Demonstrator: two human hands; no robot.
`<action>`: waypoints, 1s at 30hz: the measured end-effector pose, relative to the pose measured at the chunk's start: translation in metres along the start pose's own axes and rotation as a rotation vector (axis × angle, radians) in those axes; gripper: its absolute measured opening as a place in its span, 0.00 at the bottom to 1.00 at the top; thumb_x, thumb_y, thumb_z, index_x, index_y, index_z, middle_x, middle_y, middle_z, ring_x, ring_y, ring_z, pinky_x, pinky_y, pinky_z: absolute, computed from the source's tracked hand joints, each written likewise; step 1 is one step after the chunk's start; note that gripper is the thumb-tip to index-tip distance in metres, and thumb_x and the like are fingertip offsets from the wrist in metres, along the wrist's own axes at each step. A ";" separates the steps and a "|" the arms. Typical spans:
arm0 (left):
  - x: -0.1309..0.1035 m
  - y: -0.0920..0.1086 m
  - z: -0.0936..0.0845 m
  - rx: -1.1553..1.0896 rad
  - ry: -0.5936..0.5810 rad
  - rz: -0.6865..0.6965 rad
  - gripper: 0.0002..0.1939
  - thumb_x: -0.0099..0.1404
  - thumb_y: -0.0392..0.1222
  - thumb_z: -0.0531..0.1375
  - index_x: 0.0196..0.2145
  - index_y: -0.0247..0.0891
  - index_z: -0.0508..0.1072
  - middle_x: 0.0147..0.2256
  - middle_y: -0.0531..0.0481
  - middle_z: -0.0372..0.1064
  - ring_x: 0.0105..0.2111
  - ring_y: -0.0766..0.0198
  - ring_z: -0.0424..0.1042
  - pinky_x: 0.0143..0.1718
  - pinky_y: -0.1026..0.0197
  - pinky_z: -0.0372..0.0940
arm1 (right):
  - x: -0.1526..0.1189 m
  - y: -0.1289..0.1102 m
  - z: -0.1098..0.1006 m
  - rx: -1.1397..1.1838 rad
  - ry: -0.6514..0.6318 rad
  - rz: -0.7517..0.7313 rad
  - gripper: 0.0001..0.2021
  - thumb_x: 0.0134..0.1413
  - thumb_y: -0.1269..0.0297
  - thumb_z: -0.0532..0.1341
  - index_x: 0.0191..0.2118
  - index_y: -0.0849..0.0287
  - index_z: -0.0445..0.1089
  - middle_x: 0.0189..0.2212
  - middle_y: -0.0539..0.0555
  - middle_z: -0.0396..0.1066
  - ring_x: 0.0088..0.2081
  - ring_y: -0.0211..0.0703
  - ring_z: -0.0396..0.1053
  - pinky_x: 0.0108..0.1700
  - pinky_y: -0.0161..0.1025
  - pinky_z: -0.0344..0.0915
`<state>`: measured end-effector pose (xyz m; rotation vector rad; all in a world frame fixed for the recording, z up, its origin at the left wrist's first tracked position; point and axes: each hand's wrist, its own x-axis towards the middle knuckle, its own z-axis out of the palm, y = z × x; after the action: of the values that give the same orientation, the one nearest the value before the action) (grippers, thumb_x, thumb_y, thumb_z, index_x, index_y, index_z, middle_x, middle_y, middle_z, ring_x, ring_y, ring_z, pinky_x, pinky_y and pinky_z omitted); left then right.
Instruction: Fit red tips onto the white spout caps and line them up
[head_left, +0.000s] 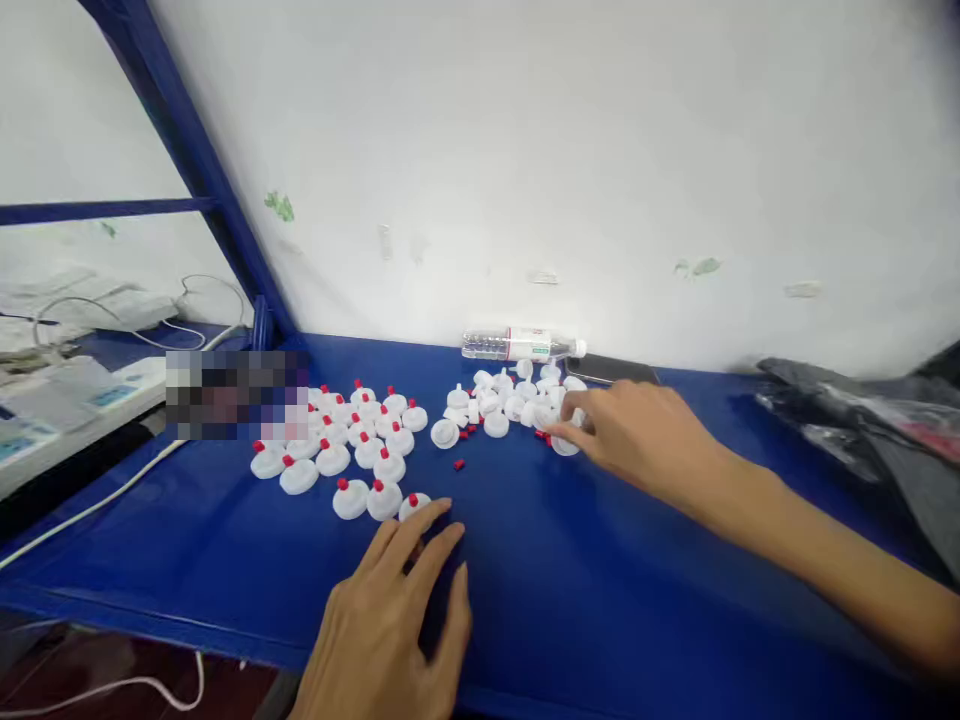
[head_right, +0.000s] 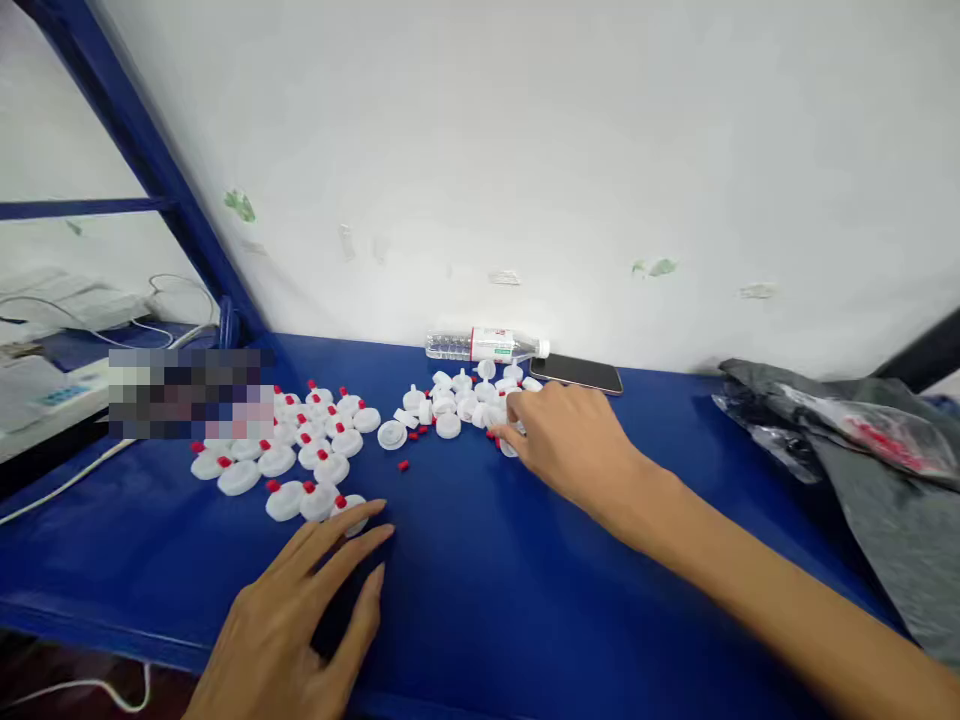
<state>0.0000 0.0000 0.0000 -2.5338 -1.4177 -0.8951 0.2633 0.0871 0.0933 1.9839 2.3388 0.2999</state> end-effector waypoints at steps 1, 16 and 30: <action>-0.001 -0.002 -0.001 -0.013 0.007 0.013 0.16 0.71 0.40 0.57 0.55 0.44 0.71 0.57 0.45 0.72 0.54 0.50 0.75 0.50 0.43 0.76 | 0.001 -0.002 0.003 -0.006 -0.026 0.002 0.12 0.66 0.54 0.60 0.43 0.53 0.78 0.33 0.56 0.81 0.34 0.56 0.78 0.26 0.40 0.49; 0.005 -0.004 -0.015 -0.605 -0.079 -0.248 0.16 0.73 0.48 0.58 0.55 0.49 0.77 0.29 0.58 0.77 0.24 0.68 0.74 0.25 0.70 0.70 | -0.054 -0.070 0.005 0.474 0.382 -0.744 0.08 0.70 0.69 0.58 0.51 0.59 0.69 0.35 0.50 0.79 0.33 0.41 0.77 0.32 0.36 0.66; 0.007 -0.001 -0.010 -0.484 -0.109 -0.201 0.14 0.69 0.43 0.62 0.52 0.52 0.76 0.49 0.53 0.75 0.34 0.67 0.77 0.27 0.71 0.71 | -0.002 -0.006 0.001 0.147 0.111 -0.218 0.09 0.68 0.68 0.58 0.43 0.56 0.77 0.32 0.55 0.80 0.33 0.48 0.76 0.28 0.37 0.54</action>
<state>-0.0023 0.0021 0.0118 -2.8478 -1.6859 -1.2894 0.2577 0.0842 0.0906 1.7885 2.6911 0.2370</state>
